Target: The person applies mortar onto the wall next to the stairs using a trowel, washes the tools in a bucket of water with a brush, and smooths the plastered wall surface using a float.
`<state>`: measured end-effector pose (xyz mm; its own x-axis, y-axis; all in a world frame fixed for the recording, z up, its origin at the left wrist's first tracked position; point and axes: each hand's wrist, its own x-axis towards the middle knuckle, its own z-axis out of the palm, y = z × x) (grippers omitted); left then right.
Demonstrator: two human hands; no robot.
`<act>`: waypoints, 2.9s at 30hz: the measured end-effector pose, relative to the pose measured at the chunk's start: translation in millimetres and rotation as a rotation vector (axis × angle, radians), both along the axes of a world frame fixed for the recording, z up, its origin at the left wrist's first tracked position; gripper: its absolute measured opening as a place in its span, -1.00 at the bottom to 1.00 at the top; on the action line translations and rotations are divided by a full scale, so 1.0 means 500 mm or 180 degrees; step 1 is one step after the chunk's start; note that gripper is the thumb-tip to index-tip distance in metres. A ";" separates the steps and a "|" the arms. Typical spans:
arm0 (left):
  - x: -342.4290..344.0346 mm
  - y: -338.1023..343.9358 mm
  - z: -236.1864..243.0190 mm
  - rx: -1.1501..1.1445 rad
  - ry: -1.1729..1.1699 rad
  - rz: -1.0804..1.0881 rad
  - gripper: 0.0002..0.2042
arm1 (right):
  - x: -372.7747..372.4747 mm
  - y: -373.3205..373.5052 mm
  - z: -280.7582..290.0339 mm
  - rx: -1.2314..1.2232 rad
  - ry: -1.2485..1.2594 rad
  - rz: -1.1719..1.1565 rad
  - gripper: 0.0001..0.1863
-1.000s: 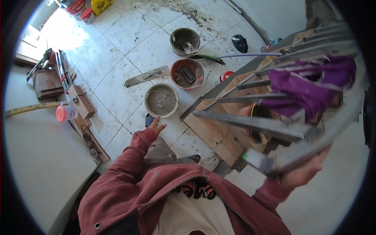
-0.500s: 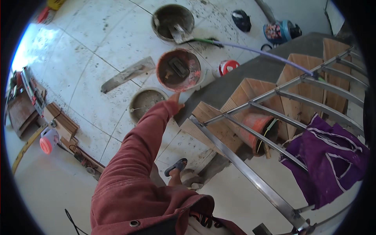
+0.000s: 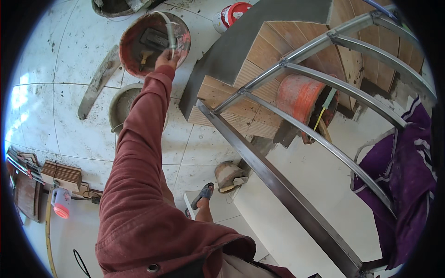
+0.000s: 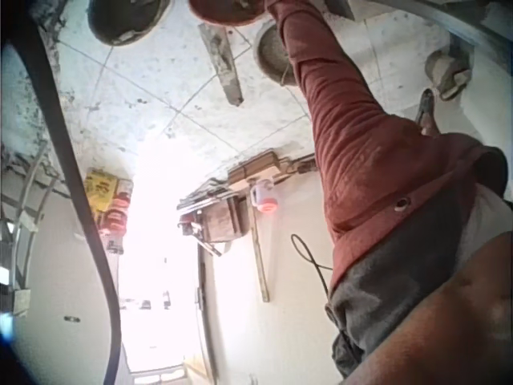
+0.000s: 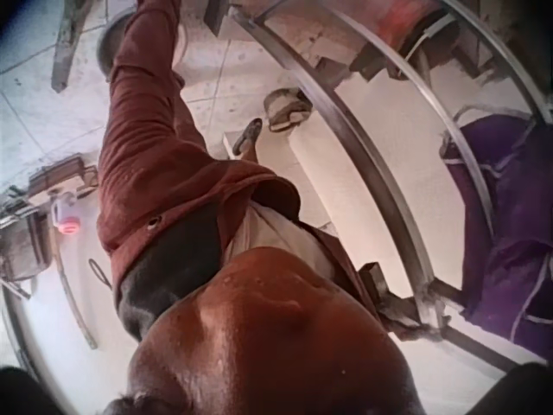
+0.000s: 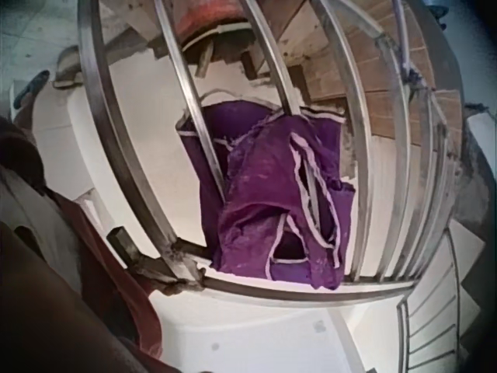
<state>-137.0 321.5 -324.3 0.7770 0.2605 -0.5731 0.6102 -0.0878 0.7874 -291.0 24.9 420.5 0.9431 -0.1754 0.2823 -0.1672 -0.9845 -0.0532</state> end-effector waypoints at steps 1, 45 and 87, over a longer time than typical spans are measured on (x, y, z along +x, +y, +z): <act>0.017 0.005 0.037 -0.0570 -0.0410 0.0658 -0.64 | 0.005 -0.005 -0.002 0.0067 -0.0032 -0.0045 -0.49; -0.779 -0.376 1.000 -0.1805 0.0551 -0.1345 -0.77 | -0.784 -0.230 -0.532 0.3347 0.0433 -0.0513 -0.28; -0.355 -0.733 0.434 -0.0497 0.0269 0.0163 -0.77 | -0.265 -0.586 -1.072 0.2532 0.1507 0.0096 -0.56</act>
<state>-314.5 -45.0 -107.1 0.7124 0.2014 -0.6723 0.6753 0.0644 0.7348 -423.6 -267.9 -115.4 0.9367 -0.1260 -0.3266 -0.3189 -0.6918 -0.6479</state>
